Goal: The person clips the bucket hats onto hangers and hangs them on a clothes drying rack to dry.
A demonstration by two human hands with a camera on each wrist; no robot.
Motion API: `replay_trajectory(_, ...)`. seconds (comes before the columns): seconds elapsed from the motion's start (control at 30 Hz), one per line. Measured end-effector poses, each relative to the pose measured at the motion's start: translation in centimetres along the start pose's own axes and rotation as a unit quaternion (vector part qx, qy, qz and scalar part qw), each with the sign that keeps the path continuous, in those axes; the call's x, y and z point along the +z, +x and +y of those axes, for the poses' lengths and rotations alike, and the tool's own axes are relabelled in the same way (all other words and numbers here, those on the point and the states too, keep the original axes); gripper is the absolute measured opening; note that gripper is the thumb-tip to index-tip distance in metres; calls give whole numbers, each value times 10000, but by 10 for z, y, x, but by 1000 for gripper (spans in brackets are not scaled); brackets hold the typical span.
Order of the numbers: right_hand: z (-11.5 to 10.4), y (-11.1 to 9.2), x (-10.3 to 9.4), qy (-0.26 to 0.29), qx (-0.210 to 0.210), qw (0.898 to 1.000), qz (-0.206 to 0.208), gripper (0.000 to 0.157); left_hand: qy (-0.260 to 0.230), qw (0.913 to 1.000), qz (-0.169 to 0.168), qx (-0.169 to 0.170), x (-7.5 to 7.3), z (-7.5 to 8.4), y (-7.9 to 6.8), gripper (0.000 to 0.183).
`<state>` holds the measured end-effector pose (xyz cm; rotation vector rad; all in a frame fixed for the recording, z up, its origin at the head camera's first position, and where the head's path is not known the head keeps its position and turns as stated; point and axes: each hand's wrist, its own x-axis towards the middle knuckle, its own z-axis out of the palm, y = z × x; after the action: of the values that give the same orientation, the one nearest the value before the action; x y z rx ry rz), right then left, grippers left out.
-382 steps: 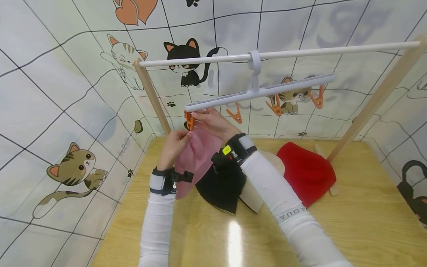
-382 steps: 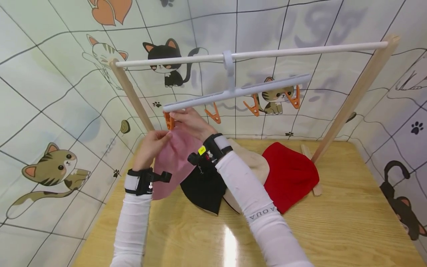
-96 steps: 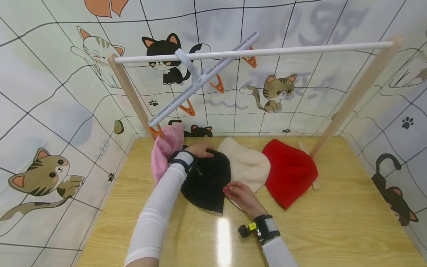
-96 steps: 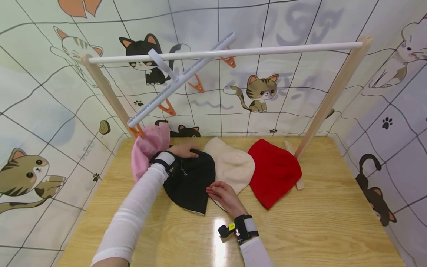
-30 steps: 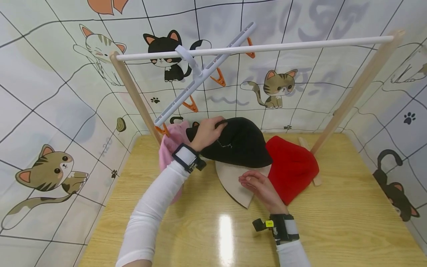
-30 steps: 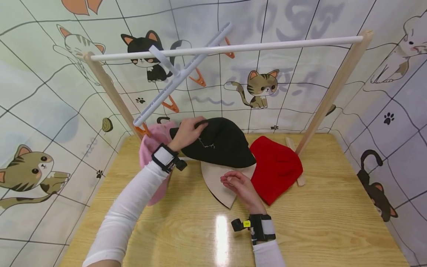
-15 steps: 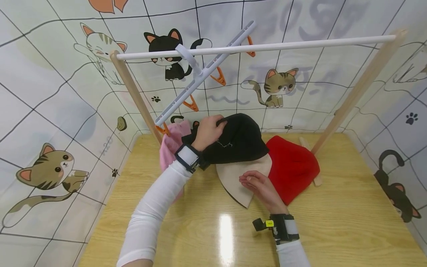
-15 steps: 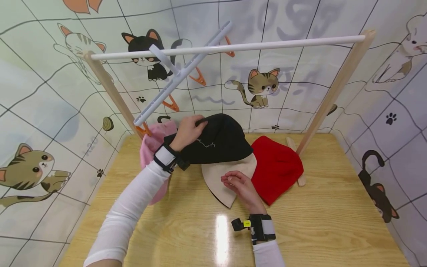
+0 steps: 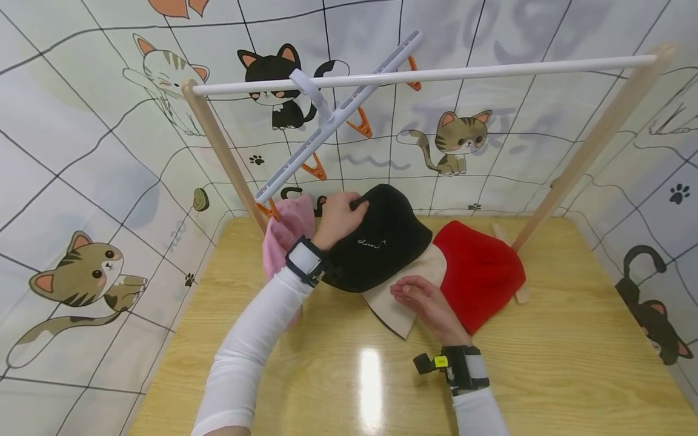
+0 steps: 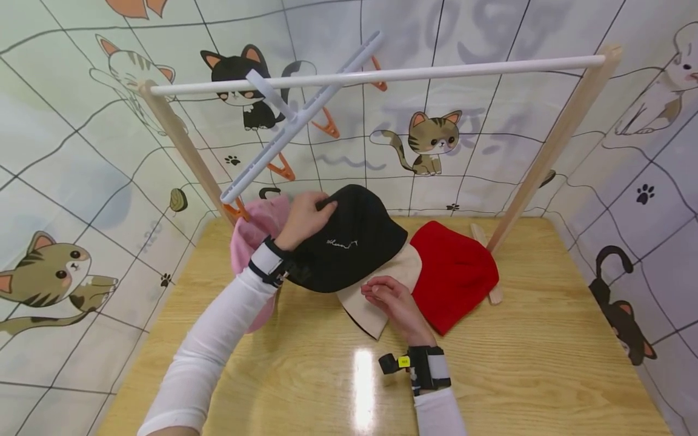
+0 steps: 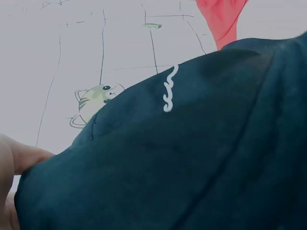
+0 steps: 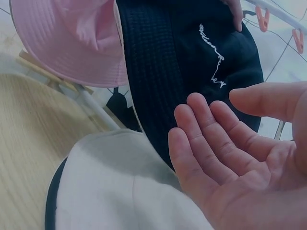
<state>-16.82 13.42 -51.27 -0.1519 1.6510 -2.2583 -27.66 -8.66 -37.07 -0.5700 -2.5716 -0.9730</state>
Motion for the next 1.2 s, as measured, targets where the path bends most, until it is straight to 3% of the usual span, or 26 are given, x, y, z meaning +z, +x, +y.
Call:
replay_trajectory(0.27, -14, 14, 6, -568, -248, 9973, -392, 40, 102, 9996, 135, -221, -6, -6, -5, 24)
replay_trajectory(0.47, -25, 24, 12, -851, -268, 9948, -498, 39, -12, 9993, 309, -195, -13, -9, -10, 22)
replay_trajectory(0.73, -39, 37, 15, -1380, -335, 9879, -628, 34, -320, 9987, 277, -276, -22, -18, -19, 26)
replay_trajectory(1.03, -69, 60, 28, -1735, -722, 9773, -981, 29, -481, 9968, 311, -561, -27, -33, -33, 20)
replay_trajectory(1.2, -94, 77, 42, -1965, -810, 9693, -1234, 30, -626, 9960, 149, -617, -31, -36, -38, 21)
